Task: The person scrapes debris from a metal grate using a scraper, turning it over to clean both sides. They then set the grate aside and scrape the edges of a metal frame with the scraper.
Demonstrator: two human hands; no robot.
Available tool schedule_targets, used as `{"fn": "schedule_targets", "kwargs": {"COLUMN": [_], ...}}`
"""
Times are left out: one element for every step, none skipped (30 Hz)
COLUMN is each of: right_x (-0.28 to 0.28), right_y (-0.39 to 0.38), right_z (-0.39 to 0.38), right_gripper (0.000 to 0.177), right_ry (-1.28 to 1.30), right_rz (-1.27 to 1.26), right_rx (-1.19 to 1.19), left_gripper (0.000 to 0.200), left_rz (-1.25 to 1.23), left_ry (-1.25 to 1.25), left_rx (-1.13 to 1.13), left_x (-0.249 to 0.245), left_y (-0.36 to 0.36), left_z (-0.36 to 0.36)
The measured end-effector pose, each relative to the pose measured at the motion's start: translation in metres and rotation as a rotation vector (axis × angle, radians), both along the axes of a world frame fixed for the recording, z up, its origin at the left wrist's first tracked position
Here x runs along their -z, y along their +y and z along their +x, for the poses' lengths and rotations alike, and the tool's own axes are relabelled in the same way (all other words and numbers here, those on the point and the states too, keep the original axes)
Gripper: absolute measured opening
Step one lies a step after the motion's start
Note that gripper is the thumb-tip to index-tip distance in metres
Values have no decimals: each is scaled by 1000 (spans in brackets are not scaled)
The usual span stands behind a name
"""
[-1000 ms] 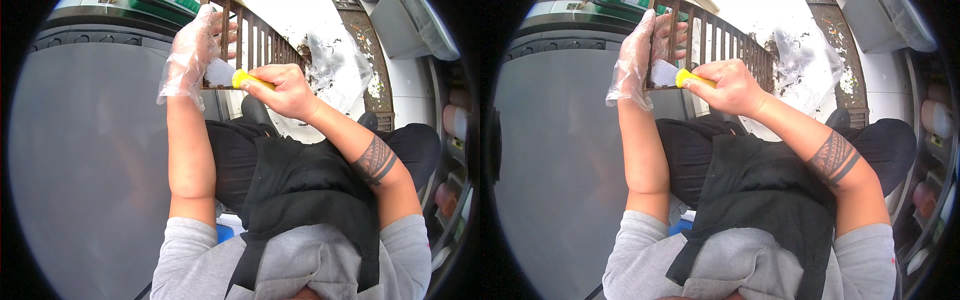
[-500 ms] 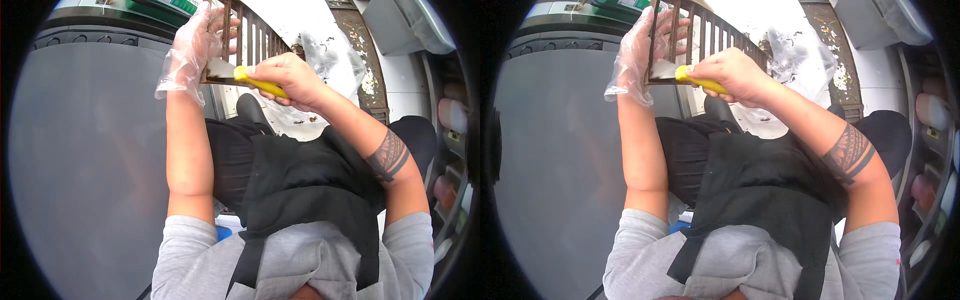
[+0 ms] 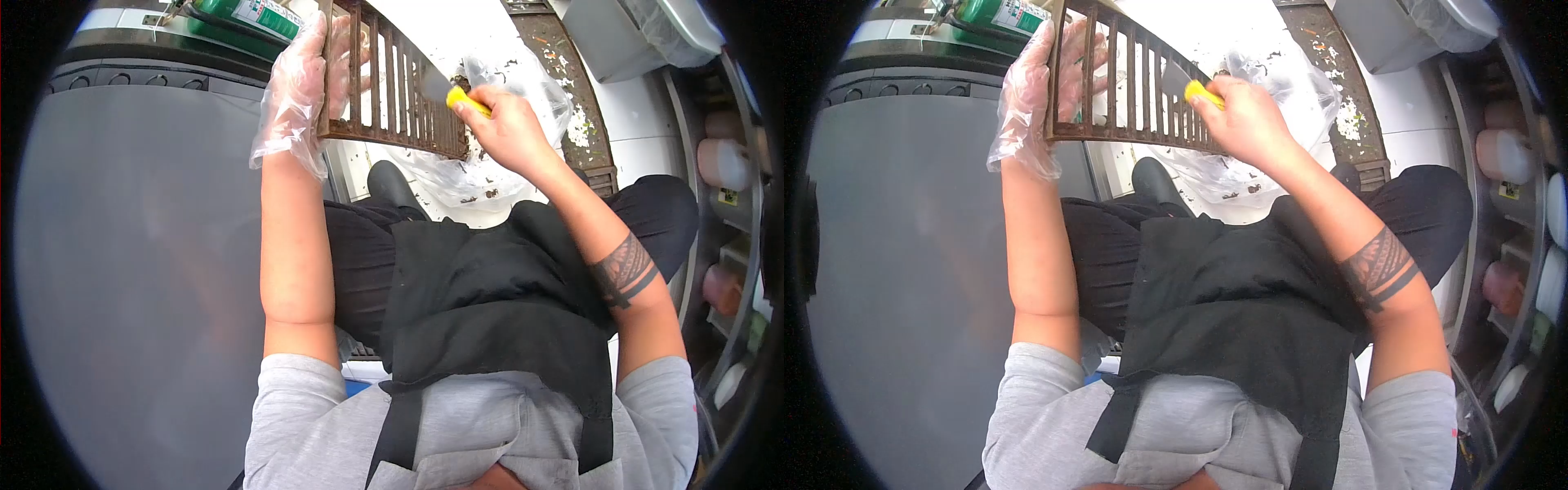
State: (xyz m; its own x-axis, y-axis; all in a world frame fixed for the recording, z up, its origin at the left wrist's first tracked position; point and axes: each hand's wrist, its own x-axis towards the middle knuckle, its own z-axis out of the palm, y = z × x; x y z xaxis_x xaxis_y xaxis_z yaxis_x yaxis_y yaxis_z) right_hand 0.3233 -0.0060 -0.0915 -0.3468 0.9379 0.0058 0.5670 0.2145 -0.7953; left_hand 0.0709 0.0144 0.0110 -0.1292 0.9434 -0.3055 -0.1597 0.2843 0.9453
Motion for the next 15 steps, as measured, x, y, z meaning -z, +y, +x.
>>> {"fn": "schedule_targets", "kwargs": {"right_x": [-3,1,6,10,15,13,12,11,6,-6,-5,-5,-4,3,-3], "right_y": [-1,-2,-5,-6,-5,-6,-5,-4,-3,4,8,13,19,25,25], "right_z": [-5,-11,-14,-15,-15,-15,-14,-12,-11,-8,-8,-8,-7,-7,-8], "right_gripper": [35,34,34,31,29,26,26,27,28,31,31,33,37,38,38], "right_ry": [131,219,218,-5,-231,-200,-210,-187,-160,-103,-107,-40,25,127,121], "right_rz": [155,305,309,212,111,133,134,196,253,111,113,24,-66,-87,-84], "right_rx": [64,88,90,-62,-213,-183,-191,-103,-15,-28,-29,8,45,28,26], "left_gripper": [67,64,64,66,68,68,71,74,74,74,74,75,75,75,75], "left_rz": [10,21,24,24,24,28,70,112,108,55,9,-1,2,8,12], "left_ry": [6,14,13,5,-4,-11,10,32,25,37,50,7,2,23,44], "left_rx": [-17,-33,-31,-24,-20,-20,15,40,24,5,-8,-5,-4,-1,-1], "left_x": [3,4,4,2,1,-1,-2,-2,-4,-8,-10,-8,-5,-2,-4], "left_y": [1,1,0,1,2,-1,-5,-10,-11,-9,-4,-1,0,0,-1], "left_z": [-3,-5,-3,-2,-1,0,-1,-3,-2,2,4,1,0,-1,1]}}
